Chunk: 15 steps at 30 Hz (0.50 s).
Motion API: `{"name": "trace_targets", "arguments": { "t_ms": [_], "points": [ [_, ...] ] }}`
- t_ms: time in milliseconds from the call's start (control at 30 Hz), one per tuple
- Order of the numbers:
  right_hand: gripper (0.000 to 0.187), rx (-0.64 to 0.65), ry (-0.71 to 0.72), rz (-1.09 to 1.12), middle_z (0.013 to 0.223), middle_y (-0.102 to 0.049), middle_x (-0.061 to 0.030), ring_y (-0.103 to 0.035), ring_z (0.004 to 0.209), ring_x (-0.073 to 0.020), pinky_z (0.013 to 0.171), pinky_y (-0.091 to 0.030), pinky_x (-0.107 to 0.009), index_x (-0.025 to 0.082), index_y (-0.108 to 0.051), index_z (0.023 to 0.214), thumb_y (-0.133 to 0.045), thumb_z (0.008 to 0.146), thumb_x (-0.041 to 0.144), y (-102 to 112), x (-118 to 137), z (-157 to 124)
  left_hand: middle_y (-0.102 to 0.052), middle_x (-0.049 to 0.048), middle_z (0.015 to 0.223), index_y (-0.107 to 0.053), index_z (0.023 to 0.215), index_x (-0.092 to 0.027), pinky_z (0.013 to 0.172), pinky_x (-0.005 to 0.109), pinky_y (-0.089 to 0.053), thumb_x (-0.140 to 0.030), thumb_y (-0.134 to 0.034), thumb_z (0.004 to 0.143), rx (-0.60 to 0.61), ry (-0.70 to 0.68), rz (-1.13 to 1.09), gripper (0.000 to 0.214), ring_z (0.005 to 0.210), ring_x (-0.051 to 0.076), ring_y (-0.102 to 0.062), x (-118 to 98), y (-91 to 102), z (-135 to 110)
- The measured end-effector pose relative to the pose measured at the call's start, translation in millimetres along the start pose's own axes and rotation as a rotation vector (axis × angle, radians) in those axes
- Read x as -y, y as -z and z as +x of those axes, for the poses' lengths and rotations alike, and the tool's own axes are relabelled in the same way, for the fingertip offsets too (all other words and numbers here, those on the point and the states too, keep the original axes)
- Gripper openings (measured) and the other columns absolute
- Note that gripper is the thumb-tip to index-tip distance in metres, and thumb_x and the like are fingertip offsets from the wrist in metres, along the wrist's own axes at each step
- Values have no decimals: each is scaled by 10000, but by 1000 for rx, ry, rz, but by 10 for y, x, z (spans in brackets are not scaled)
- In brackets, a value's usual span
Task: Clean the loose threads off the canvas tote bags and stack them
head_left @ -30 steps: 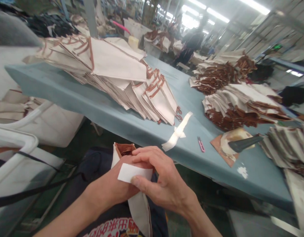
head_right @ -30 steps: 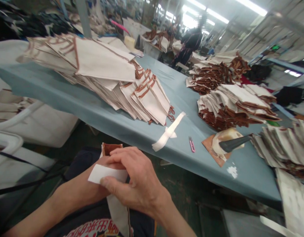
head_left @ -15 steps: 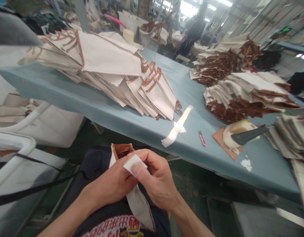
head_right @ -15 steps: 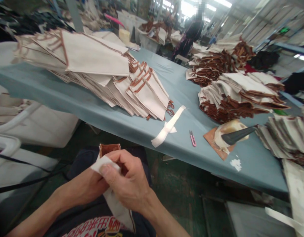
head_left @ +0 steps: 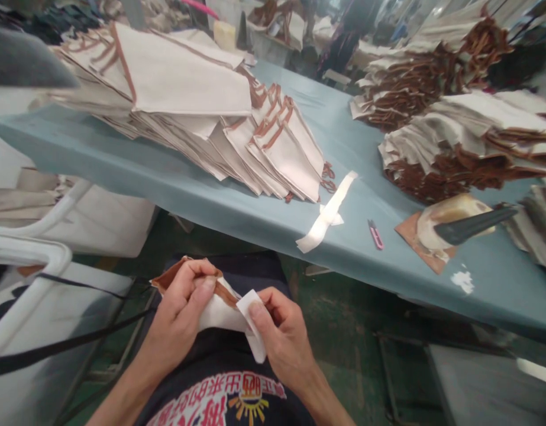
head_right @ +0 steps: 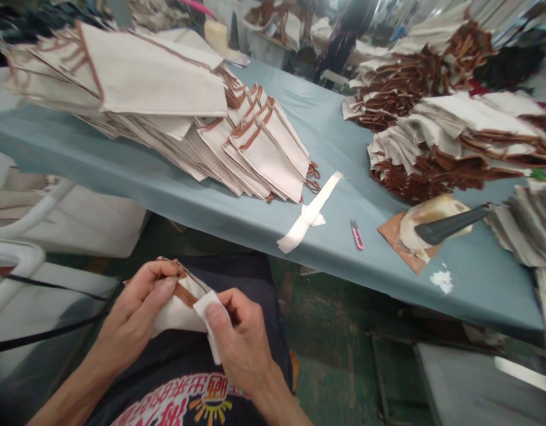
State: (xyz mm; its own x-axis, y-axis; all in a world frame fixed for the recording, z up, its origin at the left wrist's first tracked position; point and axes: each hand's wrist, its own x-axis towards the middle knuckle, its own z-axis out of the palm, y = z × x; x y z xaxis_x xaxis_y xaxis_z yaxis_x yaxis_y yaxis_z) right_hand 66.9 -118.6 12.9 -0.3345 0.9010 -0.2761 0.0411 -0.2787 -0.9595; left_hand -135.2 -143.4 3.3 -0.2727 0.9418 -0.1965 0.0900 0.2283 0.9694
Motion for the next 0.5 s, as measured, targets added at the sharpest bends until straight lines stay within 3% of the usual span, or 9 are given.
{"name": "trace_targets", "arguments": {
  "t_ms": [133,300,400,500],
  "points": [
    [702,100,-136,240,536,-473,103,-318,457,-63,448,-278,-200,223,-592,836,-787,869,896,-103,38,-20,-695,-34,757,-592,1097,-254,529,244,-467,-714,-745,974,-18,94,-56,500,574,164,-579,-23,11,-40],
    [687,162,-214,554,477,-359,147,-193,425,-48,423,-166,-214,243,-529,775,-932,807,798,-126,52,34,-709,-44,709,-605,1001,-253,533,208,-445,-741,-823,898,-14,297,-142,545,566,147,-591,-65,-19,-257],
    [681,290,-244,811,441,-236,180,-92,403,-60,412,-113,-238,268,-470,769,-980,792,719,-97,49,83,-718,-19,695,-636,894,-236,542,215,-455,-821,-802,870,54,382,-106,609,577,159,-595,83,-25,-462],
    [627,322,-231,945,425,-179,200,-13,386,-78,396,-60,-252,287,-494,841,-966,799,697,-73,-16,132,-663,-25,663,-700,788,-230,555,216,-470,-884,-767,854,72,318,36,661,604,167,-577,302,-26,-630]
  ]
}}
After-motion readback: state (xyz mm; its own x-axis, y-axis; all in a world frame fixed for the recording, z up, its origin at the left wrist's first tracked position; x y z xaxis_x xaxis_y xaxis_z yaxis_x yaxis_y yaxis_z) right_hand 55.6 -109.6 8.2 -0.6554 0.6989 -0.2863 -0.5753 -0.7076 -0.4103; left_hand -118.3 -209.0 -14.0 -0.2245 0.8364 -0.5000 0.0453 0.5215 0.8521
